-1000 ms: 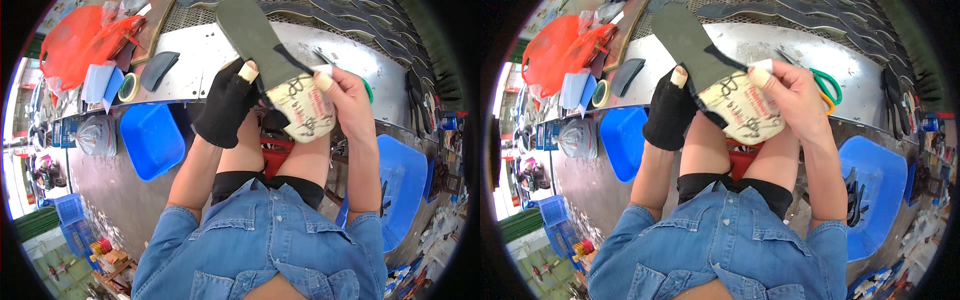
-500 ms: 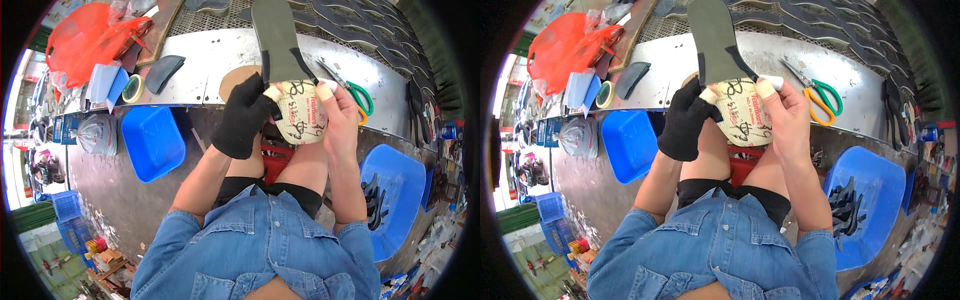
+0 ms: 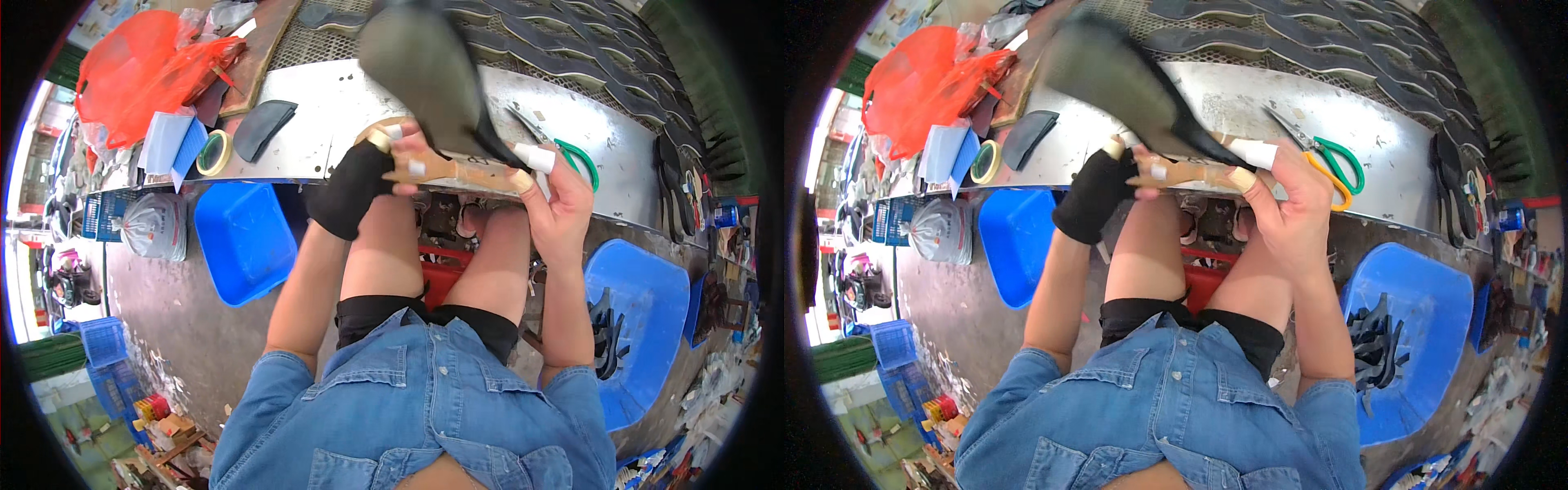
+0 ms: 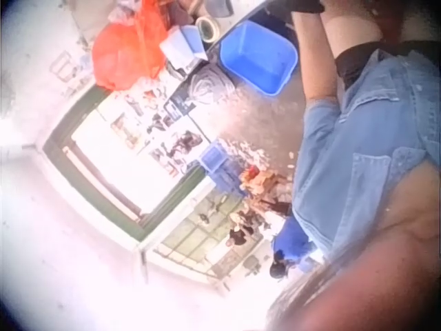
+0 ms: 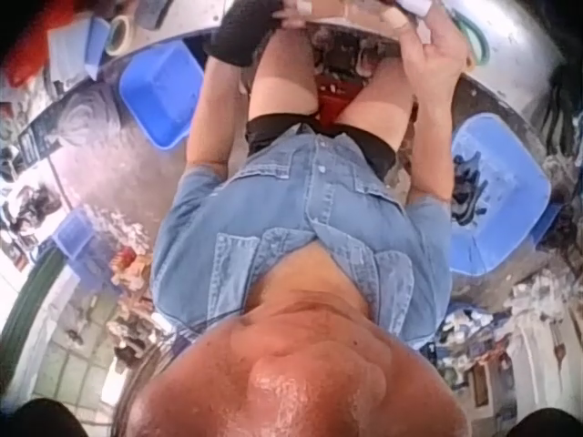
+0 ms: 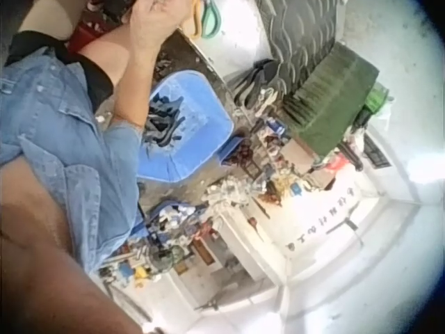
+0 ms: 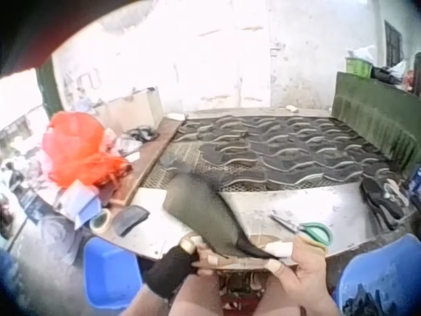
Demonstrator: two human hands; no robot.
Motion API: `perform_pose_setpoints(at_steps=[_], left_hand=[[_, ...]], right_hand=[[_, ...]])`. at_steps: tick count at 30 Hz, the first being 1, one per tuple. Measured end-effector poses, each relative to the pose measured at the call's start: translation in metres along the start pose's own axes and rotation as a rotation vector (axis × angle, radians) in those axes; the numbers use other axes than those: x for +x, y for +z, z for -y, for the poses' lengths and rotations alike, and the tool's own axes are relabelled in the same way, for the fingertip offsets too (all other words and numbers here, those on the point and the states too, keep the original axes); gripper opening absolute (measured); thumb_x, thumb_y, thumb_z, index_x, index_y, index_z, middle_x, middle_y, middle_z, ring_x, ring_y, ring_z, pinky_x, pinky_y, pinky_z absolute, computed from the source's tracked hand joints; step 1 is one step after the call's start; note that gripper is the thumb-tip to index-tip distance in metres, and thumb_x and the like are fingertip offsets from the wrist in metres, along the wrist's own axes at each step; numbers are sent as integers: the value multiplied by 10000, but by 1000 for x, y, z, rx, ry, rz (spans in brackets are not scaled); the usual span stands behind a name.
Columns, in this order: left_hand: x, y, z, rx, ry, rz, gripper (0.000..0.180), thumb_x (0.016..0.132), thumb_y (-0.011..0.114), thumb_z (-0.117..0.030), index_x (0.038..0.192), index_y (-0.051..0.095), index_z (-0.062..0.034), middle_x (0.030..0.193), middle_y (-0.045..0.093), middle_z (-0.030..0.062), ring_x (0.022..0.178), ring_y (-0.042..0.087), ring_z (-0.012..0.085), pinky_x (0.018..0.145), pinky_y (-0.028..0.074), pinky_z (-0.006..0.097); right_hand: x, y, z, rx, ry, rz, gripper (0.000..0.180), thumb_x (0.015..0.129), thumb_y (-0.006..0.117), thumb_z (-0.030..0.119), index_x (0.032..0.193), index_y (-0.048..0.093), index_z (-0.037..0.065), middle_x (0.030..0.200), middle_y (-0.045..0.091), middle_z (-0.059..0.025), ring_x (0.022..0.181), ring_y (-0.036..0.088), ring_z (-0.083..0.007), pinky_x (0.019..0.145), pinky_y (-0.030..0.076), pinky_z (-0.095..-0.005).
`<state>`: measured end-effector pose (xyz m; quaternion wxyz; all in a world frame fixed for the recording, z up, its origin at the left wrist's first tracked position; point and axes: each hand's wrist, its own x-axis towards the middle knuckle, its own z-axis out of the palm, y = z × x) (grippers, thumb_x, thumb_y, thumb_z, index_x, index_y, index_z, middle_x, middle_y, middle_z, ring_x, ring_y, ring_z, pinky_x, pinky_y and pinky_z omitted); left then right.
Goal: The recorder is assembling components of a black shoe, applying adhesive and trimming materials.
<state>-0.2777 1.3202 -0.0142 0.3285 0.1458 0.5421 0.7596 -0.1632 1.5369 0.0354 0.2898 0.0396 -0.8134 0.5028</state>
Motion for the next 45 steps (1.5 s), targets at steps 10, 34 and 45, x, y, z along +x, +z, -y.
perform_pose_setpoints(at_steps=[10, 34, 45], left_hand=[[-22, 41, -27, -254, -304, 193, 386, 891, 530, -235, 1159, 508, 41, 866, 652, 187, 751, 660, 233, 640, 562, 311], [-10, 65, 0, 102, 125, -121, 353, 932, 518, -231, 1204, 484, -8, 1019, 599, 60, 891, 546, 97, 750, 464, 247], [-9, 62, 9, 62, 71, -172, 359, 938, 506, -225, 1231, 478, -18, 1004, 622, 94, 803, 635, 126, 668, 538, 241]], right_hand=[[3, 1, -5, -212, -113, -141, 327, 781, 611, 16, 1107, 630, 40, 1073, 626, -97, 1019, 590, -233, 873, 458, -334], [-5, 43, -11, 675, 676, -177, 157, 844, 682, 170, 849, 647, 17, 633, 568, -12, 525, 534, -65, 493, 421, -206], [-12, 36, -25, 558, 573, -49, 226, 885, 634, 267, 925, 657, 46, 629, 606, -8, 517, 518, -42, 436, 354, -185]])
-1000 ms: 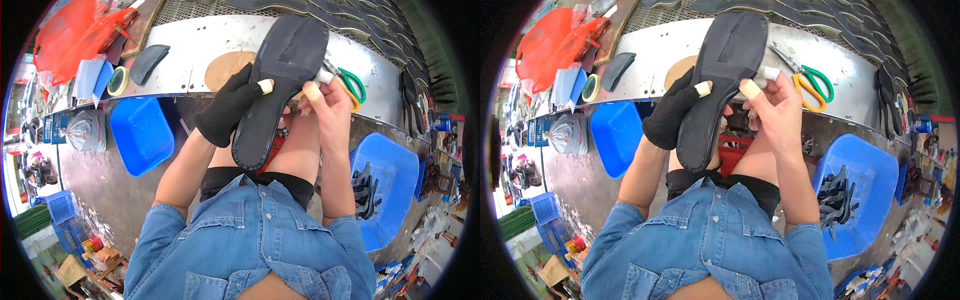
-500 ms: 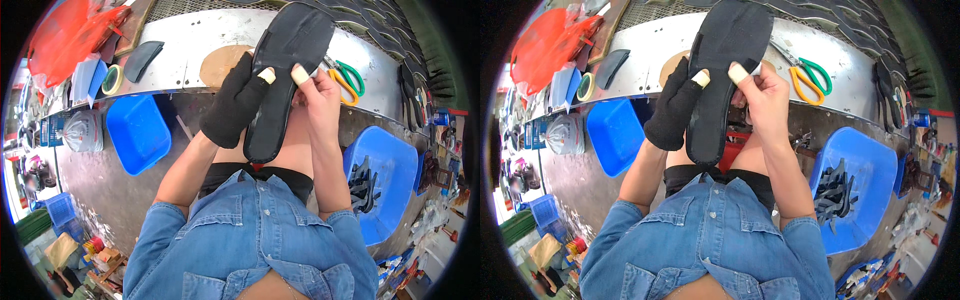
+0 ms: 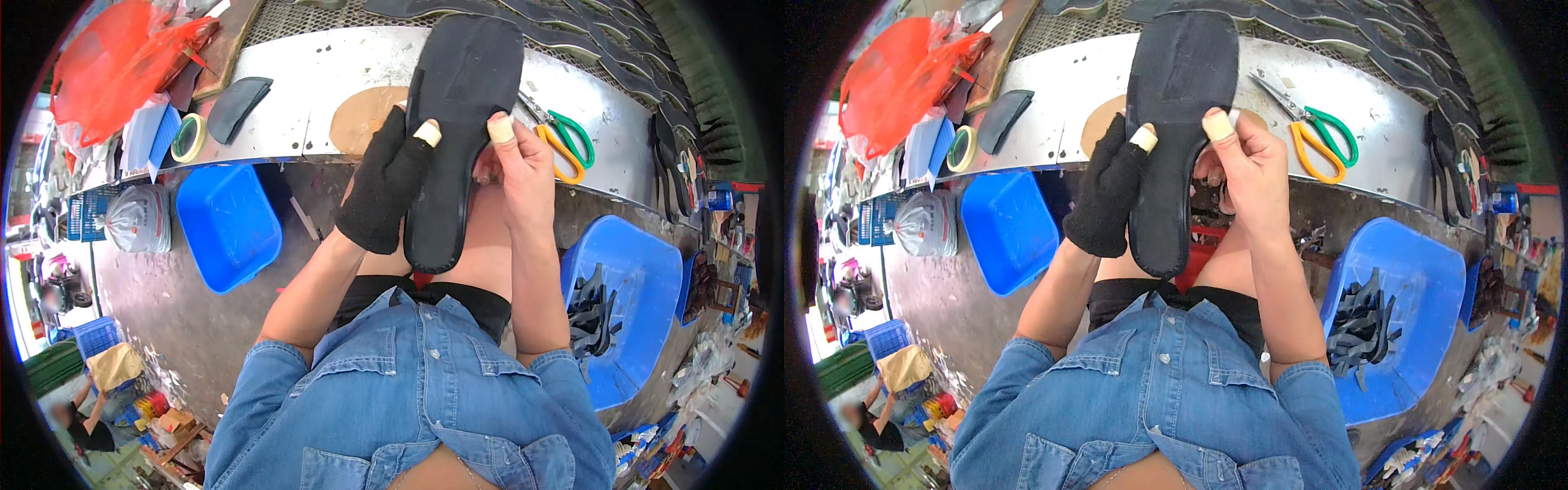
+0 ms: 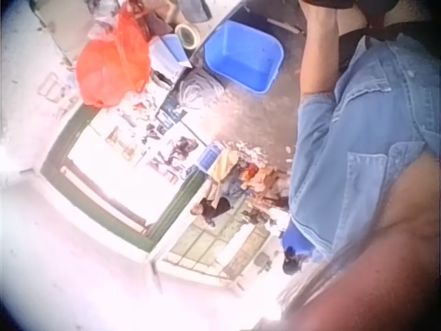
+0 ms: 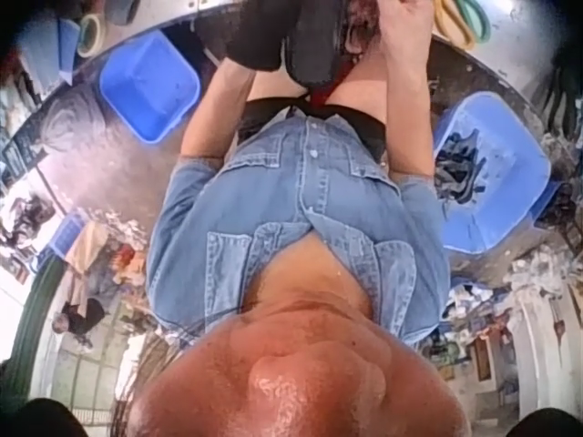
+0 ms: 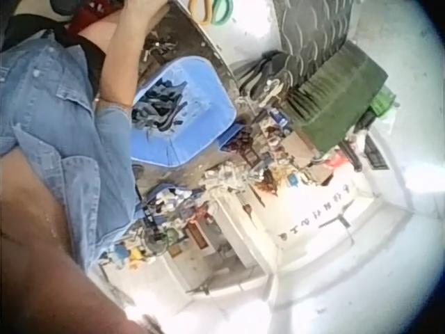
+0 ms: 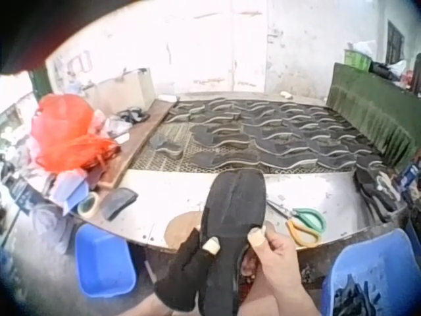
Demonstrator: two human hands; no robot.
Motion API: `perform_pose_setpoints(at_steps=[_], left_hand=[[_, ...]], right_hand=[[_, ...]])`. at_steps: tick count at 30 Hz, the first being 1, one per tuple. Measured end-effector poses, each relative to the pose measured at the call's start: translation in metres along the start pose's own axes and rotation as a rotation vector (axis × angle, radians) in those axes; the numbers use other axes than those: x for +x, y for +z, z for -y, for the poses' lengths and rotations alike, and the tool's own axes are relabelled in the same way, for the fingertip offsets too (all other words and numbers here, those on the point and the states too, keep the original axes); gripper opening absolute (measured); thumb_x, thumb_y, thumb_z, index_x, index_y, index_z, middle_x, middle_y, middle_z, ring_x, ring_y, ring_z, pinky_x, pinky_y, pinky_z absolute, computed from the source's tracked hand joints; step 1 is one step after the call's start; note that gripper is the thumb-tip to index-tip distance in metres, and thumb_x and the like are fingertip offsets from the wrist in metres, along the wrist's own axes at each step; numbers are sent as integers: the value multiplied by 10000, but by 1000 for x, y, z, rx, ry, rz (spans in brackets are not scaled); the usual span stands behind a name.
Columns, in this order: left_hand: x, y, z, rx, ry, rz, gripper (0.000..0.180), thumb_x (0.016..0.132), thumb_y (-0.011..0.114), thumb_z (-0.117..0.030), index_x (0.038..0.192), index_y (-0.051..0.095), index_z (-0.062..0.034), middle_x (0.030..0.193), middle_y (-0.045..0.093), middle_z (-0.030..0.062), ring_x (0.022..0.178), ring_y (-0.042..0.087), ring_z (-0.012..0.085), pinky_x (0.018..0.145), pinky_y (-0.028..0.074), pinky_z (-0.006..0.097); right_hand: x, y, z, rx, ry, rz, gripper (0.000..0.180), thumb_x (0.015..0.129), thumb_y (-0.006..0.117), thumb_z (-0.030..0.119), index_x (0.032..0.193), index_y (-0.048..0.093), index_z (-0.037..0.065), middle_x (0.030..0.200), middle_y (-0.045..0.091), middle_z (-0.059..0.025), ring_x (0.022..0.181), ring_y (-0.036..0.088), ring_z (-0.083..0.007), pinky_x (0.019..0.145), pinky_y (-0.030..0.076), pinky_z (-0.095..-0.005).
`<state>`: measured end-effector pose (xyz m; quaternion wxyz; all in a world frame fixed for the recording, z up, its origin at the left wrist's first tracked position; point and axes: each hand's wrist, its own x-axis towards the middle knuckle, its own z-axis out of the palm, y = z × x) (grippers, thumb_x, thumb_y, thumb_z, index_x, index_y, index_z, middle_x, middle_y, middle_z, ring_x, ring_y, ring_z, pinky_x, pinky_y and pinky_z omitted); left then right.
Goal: The recorder is assembling components of a black shoe, applying adhesive and trimming materials.
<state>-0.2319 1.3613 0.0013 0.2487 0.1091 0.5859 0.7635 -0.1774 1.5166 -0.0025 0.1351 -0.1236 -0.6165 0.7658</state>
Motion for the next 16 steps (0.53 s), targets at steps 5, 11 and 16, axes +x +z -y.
perform_pose_setpoints(at_steps=[5, 11, 16], left_hand=[[-5, 4, 7, 18, -58, -74, 423, 947, 505, -268, 1244, 455, 29, 1009, 600, 89, 878, 561, 108, 728, 470, 255], [-8, 12, -2, 201, 88, -122, 369, 946, 504, -247, 1173, 476, 43, 925, 617, 95, 797, 573, 113, 676, 475, 266], [-5, 12, 2, 184, 166, -148, 348, 941, 505, -258, 1187, 482, -13, 940, 633, 121, 799, 607, 168, 663, 482, 267]], right_hand=[[-8, 11, -4, 122, 33, -21, 152, 858, 654, 154, 966, 661, 48, 653, 606, 8, 523, 507, -34, 484, 376, -182], [-7, 10, -11, 323, 160, -20, 195, 839, 660, 87, 1015, 638, 6, 825, 641, -3, 676, 561, -46, 588, 438, -189], [-9, 17, -10, 286, 51, 70, 320, 837, 643, 47, 1145, 577, -8, 1013, 640, -61, 912, 597, -121, 828, 472, -248]])
